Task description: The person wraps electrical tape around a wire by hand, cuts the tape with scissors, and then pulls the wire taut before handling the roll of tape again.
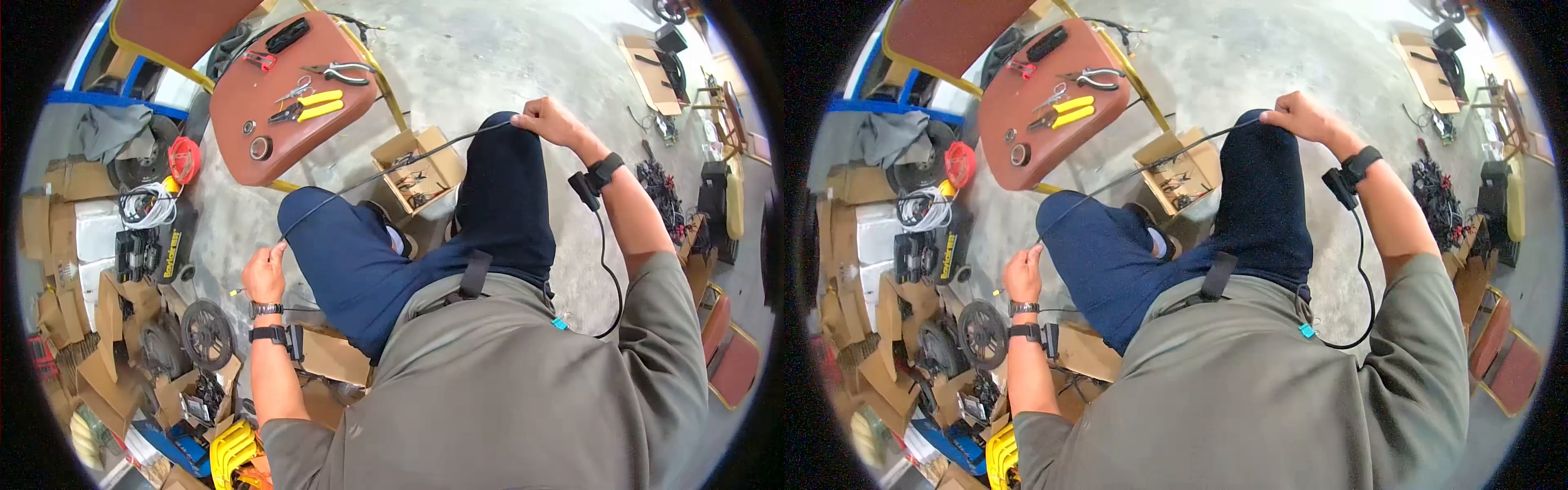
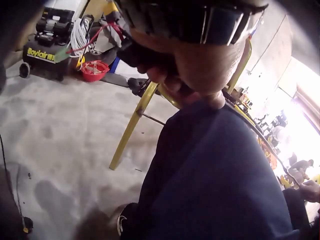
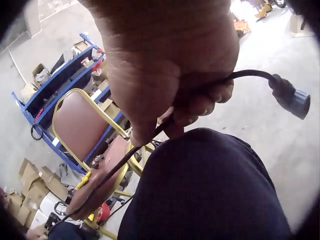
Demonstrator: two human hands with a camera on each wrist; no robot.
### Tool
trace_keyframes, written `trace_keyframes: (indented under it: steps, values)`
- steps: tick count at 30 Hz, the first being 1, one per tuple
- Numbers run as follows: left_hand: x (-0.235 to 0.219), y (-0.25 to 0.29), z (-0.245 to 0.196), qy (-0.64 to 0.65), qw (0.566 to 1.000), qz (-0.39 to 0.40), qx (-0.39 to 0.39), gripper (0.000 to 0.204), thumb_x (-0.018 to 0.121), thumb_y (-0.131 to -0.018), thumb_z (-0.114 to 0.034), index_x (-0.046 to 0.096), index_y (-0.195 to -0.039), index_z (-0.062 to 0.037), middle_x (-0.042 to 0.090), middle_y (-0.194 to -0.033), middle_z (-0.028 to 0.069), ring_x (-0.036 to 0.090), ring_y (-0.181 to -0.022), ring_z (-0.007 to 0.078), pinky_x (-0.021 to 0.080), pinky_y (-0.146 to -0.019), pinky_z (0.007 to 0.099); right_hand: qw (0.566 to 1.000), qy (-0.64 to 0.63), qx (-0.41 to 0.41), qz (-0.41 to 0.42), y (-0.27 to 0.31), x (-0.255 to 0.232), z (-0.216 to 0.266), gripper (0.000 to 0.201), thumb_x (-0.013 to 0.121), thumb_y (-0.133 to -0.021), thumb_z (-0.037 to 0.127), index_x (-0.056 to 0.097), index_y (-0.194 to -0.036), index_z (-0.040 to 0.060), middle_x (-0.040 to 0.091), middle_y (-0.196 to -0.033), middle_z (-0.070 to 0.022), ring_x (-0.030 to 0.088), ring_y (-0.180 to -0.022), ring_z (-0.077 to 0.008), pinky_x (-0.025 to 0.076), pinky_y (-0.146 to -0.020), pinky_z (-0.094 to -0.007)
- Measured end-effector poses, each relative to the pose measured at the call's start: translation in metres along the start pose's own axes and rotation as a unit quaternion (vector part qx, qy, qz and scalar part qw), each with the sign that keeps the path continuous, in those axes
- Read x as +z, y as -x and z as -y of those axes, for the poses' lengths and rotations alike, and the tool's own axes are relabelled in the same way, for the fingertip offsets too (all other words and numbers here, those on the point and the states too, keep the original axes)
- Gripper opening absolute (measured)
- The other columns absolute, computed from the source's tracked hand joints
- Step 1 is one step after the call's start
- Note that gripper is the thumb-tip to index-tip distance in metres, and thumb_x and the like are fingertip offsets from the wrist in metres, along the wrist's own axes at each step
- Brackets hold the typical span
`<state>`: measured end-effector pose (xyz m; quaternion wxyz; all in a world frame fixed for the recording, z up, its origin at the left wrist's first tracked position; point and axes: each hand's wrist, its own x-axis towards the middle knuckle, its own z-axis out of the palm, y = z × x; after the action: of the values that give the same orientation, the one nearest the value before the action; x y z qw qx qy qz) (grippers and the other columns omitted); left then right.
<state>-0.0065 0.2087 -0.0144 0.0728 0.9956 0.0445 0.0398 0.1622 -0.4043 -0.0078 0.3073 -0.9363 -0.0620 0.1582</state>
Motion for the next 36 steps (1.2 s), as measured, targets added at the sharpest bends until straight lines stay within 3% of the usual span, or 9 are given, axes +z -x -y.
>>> trace_keyframes:
  steps: [4,10,12,15,19,22,27,31,36]
  values:
    - [-0.009,-0.004,-0.009,0.063,0.996,0.034,-0.046,0.035,0.073,-0.093,-0.036,0.069,-0.083,-0.0027,0.067,-0.078,0.0182,0.062,-0.068,0.0389,0.047,-0.061,0.0448,0.999,-0.027,-0.018,0.007,0.005,-0.005,-0.005,0.043,0.070,-0.095,0.038,0.062,-0.075,0.0001,0.050,-0.063,-0.0019,0.046,-0.063,-0.0126,0.041,-0.058,-0.0360]
    - [-0.009,-0.038,0.002,0.188,0.981,0.032,-0.017,0.025,0.072,-0.094,-0.026,0.074,-0.096,-0.0019,0.072,-0.085,0.0161,0.068,-0.076,0.0362,0.053,-0.071,0.0393,0.999,-0.024,-0.019,-0.012,-0.016,-0.013,-0.013,0.031,0.066,-0.099,0.028,0.065,-0.086,0.0002,0.049,-0.069,0.0015,0.046,-0.069,-0.0092,0.042,-0.061,-0.0322]
    - [-0.004,-0.055,0.003,0.160,0.987,0.018,-0.004,0.024,0.070,-0.094,-0.028,0.076,-0.096,-0.0039,0.073,-0.090,0.0166,0.069,-0.082,0.0370,0.054,-0.075,0.0405,0.998,-0.037,-0.032,-0.042,-0.028,-0.012,-0.013,0.032,0.068,-0.098,0.030,0.065,-0.086,-0.0005,0.047,-0.068,0.0014,0.045,-0.067,-0.0101,0.042,-0.061,-0.0326]
    - [0.004,-0.073,-0.006,0.051,0.999,-0.011,-0.001,0.025,0.069,-0.092,-0.031,0.077,-0.092,-0.0074,0.074,-0.092,0.0157,0.070,-0.086,0.0373,0.054,-0.075,0.0446,0.999,-0.015,-0.013,-0.038,-0.037,-0.007,-0.010,0.032,0.068,-0.098,0.030,0.067,-0.088,-0.0004,0.055,-0.069,-0.0023,0.050,-0.068,-0.0128,0.045,-0.063,-0.0345]
    - [0.032,-0.072,-0.011,-0.017,0.999,-0.028,0.043,0.018,0.070,-0.090,-0.026,0.076,-0.089,-0.0093,0.073,-0.088,0.0140,0.069,-0.082,0.0376,0.054,-0.074,0.0463,0.998,0.043,-0.014,-0.040,-0.033,0.002,-0.017,0.030,0.067,-0.098,0.029,0.069,-0.090,0.0002,0.063,-0.072,-0.0063,0.059,-0.071,-0.0153,0.048,-0.066,-0.0351]
    - [0.043,-0.057,-0.015,-0.014,0.999,-0.027,0.028,0.014,0.070,-0.089,-0.022,0.076,-0.094,-0.0103,0.073,-0.089,0.0146,0.068,-0.081,0.0378,0.054,-0.073,0.0464,0.998,-0.025,0.061,0.018,-0.016,0.012,-0.023,0.029,0.065,-0.098,0.027,0.068,-0.092,-0.0006,0.066,-0.074,-0.0096,0.062,-0.072,-0.0167,0.050,-0.068,-0.0351]
    - [0.068,-0.037,-0.008,0.099,0.993,-0.058,-0.004,0.018,0.064,-0.089,-0.010,0.075,-0.103,-0.0070,0.073,-0.091,0.0202,0.070,-0.082,0.0409,0.057,-0.074,0.0451,0.998,-0.057,-0.017,-0.019,0.008,0.057,-0.045,0.029,0.056,-0.103,0.023,0.062,-0.094,-0.0035,0.067,-0.079,-0.0196,0.063,-0.077,-0.0228,0.051,-0.073,-0.0392]
    - [0.056,-0.032,-0.022,0.070,0.996,-0.052,-0.026,0.019,0.062,-0.090,-0.010,0.075,-0.103,-0.0070,0.072,-0.091,0.0213,0.070,-0.084,0.0409,0.056,-0.073,0.0457,0.995,-0.070,0.045,-0.062,0.025,0.060,-0.019,0.030,0.056,-0.104,0.025,0.063,-0.102,-0.0041,0.069,-0.089,-0.0248,0.068,-0.087,-0.0273,0.052,-0.078,-0.0409]
    - [0.053,-0.034,-0.025,0.077,0.995,-0.062,-0.021,0.021,0.060,-0.090,-0.010,0.076,-0.103,-0.0070,0.072,-0.090,0.0207,0.071,-0.083,0.0405,0.055,-0.071,0.0461,0.994,-0.065,0.069,-0.057,0.025,0.062,-0.023,0.032,0.056,-0.104,0.026,0.065,-0.106,-0.0043,0.070,-0.096,-0.0251,0.068,-0.092,-0.0254,0.052,-0.080,-0.0402]
